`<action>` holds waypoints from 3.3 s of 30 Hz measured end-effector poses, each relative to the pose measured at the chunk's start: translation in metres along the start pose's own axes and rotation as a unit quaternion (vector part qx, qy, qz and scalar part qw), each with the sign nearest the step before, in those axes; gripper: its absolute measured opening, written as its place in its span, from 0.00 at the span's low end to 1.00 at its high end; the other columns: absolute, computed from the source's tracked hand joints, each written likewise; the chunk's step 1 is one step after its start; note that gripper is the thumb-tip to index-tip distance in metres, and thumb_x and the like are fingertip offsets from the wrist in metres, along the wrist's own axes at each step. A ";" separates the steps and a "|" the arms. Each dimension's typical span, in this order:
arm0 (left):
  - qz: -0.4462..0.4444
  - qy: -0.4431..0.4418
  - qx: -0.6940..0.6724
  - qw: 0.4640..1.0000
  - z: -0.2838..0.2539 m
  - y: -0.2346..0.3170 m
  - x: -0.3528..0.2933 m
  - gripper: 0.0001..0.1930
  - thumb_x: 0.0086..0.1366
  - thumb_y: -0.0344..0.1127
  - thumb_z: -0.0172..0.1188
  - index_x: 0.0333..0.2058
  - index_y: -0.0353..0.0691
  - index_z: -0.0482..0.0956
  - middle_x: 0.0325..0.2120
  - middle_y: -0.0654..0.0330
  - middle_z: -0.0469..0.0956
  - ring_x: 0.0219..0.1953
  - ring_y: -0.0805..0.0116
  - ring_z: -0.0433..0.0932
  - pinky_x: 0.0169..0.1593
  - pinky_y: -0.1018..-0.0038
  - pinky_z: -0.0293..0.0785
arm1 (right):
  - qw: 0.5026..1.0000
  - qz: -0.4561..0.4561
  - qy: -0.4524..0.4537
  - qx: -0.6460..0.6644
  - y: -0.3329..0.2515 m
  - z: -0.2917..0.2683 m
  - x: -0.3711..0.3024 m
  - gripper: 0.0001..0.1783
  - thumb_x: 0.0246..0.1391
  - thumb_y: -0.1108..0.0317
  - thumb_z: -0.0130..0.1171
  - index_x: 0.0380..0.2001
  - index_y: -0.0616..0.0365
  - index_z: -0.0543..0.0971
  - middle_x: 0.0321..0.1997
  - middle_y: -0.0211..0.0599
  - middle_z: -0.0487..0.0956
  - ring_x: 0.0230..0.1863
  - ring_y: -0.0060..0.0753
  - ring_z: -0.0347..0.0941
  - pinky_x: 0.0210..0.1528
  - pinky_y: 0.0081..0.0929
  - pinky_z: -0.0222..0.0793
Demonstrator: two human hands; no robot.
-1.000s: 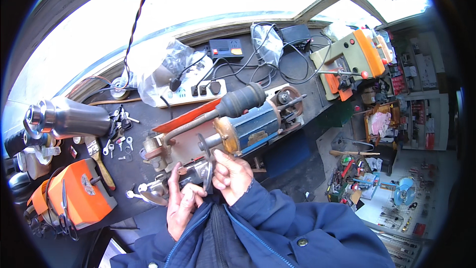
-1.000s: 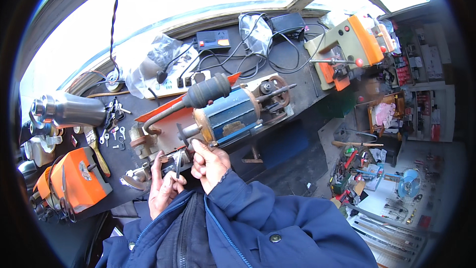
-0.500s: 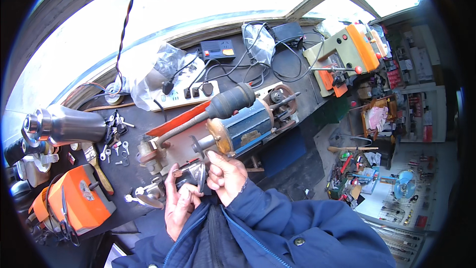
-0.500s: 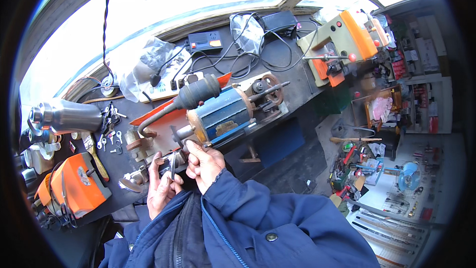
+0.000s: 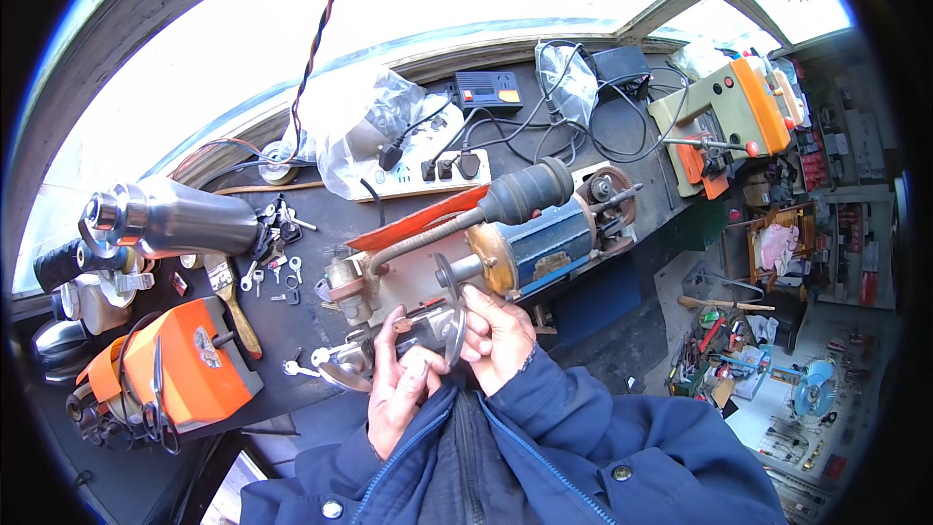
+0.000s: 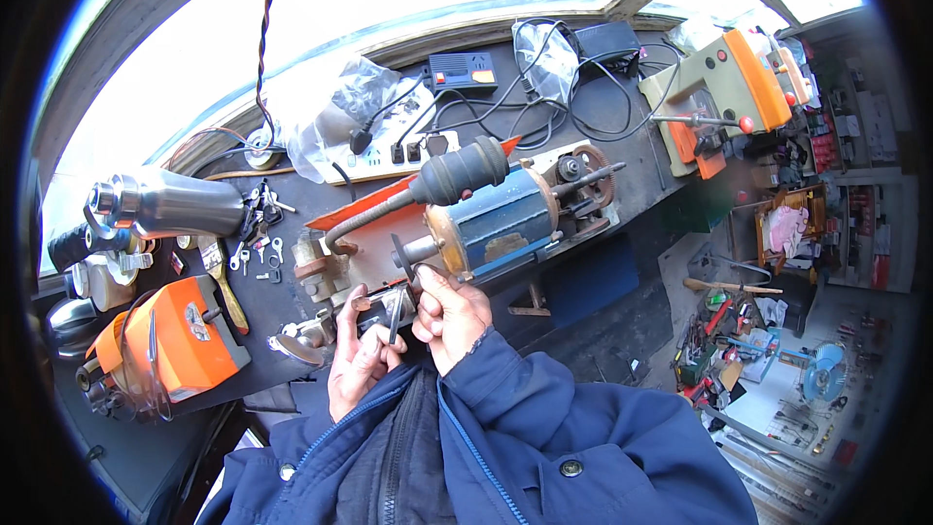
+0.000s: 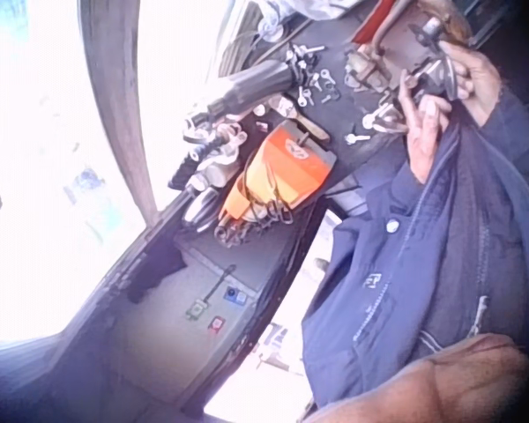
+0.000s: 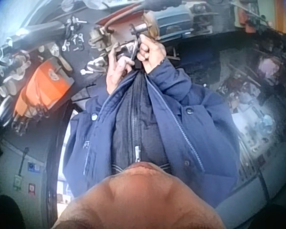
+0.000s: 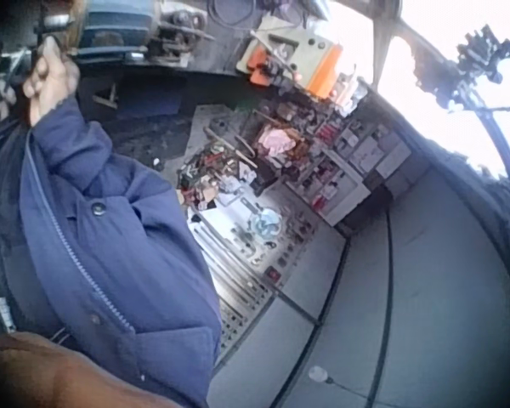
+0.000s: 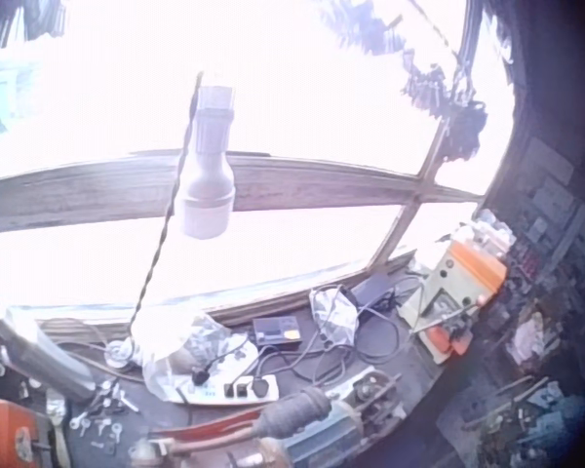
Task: The person secures a key blank in a key-cutting machine vise, aligns it against a guide, and runs the cutting wheel along the key profile. They repeat this process for several keys, removing and replacing each key blank between cuts.
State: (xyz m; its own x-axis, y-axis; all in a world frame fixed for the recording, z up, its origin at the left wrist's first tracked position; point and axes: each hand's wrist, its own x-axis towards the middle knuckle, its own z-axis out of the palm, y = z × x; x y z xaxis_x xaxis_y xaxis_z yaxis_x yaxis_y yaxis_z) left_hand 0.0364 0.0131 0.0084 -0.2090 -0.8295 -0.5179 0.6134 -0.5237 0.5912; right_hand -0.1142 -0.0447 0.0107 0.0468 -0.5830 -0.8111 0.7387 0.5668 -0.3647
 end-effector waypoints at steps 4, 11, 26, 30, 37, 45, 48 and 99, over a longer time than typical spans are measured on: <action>-0.001 0.002 0.004 1.000 0.001 0.000 -0.001 0.39 0.73 0.38 0.52 0.72 0.39 0.36 0.33 0.59 0.77 0.28 0.80 0.68 0.37 0.83 0.65 | 1.000 0.002 -0.008 -0.004 0.000 -0.001 0.001 0.05 0.63 0.66 0.61 0.35 0.55 0.77 0.18 0.21 0.65 0.14 0.16 0.58 0.17 0.19 0.57; -0.004 0.002 0.002 1.000 0.000 0.000 0.000 0.39 0.73 0.36 0.51 0.72 0.41 0.36 0.33 0.59 0.76 0.28 0.80 0.68 0.37 0.82 0.65 | 1.000 0.004 0.003 -0.007 0.000 -0.002 0.002 0.06 0.62 0.66 0.62 0.37 0.56 0.78 0.18 0.22 0.65 0.15 0.16 0.59 0.18 0.20 0.58; -0.008 -0.012 -0.013 1.000 -0.005 0.001 -0.009 0.39 0.72 0.38 0.54 0.72 0.42 0.40 0.35 0.58 0.76 0.30 0.80 0.67 0.39 0.82 0.64 | 1.000 -0.002 0.004 -0.020 0.000 0.001 0.000 0.06 0.63 0.66 0.60 0.38 0.56 0.78 0.18 0.21 0.65 0.16 0.16 0.59 0.19 0.20 0.58; -0.045 -0.063 -0.002 0.997 -0.022 0.008 -0.027 0.34 0.73 0.35 0.52 0.72 0.39 0.46 0.39 0.63 0.76 0.42 0.79 0.71 0.51 0.80 0.65 | 0.999 -0.005 -0.032 -0.008 -0.002 -0.003 -0.007 0.05 0.67 0.64 0.54 0.37 0.53 0.74 0.20 0.21 0.65 0.15 0.15 0.58 0.19 0.20 0.57; 0.010 0.036 0.112 0.993 -0.067 0.020 -0.060 0.12 0.75 0.36 0.50 0.46 0.33 0.75 0.35 0.63 0.77 0.36 0.80 0.72 0.43 0.80 0.69 | 0.942 0.154 -0.111 -0.276 0.003 -0.001 -0.049 0.12 0.65 0.62 0.54 0.38 0.61 0.76 0.22 0.26 0.69 0.19 0.16 0.60 0.22 0.18 0.58; 0.282 0.121 0.344 0.887 -0.093 0.049 -0.021 0.20 0.61 0.25 0.61 0.53 0.34 0.72 0.38 0.55 0.74 0.34 0.66 0.75 0.40 0.74 0.72 | 0.874 0.331 -0.298 -0.195 0.027 0.054 -0.050 0.34 0.68 0.39 0.41 0.40 0.65 0.75 0.24 0.26 0.66 0.20 0.12 0.55 0.23 0.11 0.52; 0.282 0.022 0.389 0.877 -0.097 0.060 -0.004 0.16 0.63 0.27 0.61 0.50 0.35 0.76 0.35 0.52 0.77 0.32 0.57 0.76 0.38 0.69 0.75 | 0.875 0.396 -0.276 -0.037 0.044 0.068 -0.048 0.37 0.68 0.34 0.34 0.28 0.60 0.69 0.22 0.25 0.61 0.17 0.13 0.52 0.20 0.12 0.49; 0.182 0.008 0.316 0.931 -0.097 0.052 0.001 0.10 0.71 0.33 0.55 0.46 0.36 0.79 0.30 0.58 0.74 0.25 0.72 0.72 0.31 0.77 0.69 | 0.908 0.389 -0.143 -0.055 0.038 0.094 -0.049 0.37 0.69 0.46 0.34 0.27 0.73 0.78 0.12 0.26 0.60 0.11 0.18 0.52 0.17 0.18 0.55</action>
State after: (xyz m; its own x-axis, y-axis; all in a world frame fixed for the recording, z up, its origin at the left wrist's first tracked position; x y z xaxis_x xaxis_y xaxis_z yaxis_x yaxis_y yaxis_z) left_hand 0.1416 0.0037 -0.0213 -0.0603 -0.9740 -0.2185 0.0698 -0.2225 0.9724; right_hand -0.0253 -0.0497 0.0798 0.7102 -0.0998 -0.6969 0.3360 0.9179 0.2110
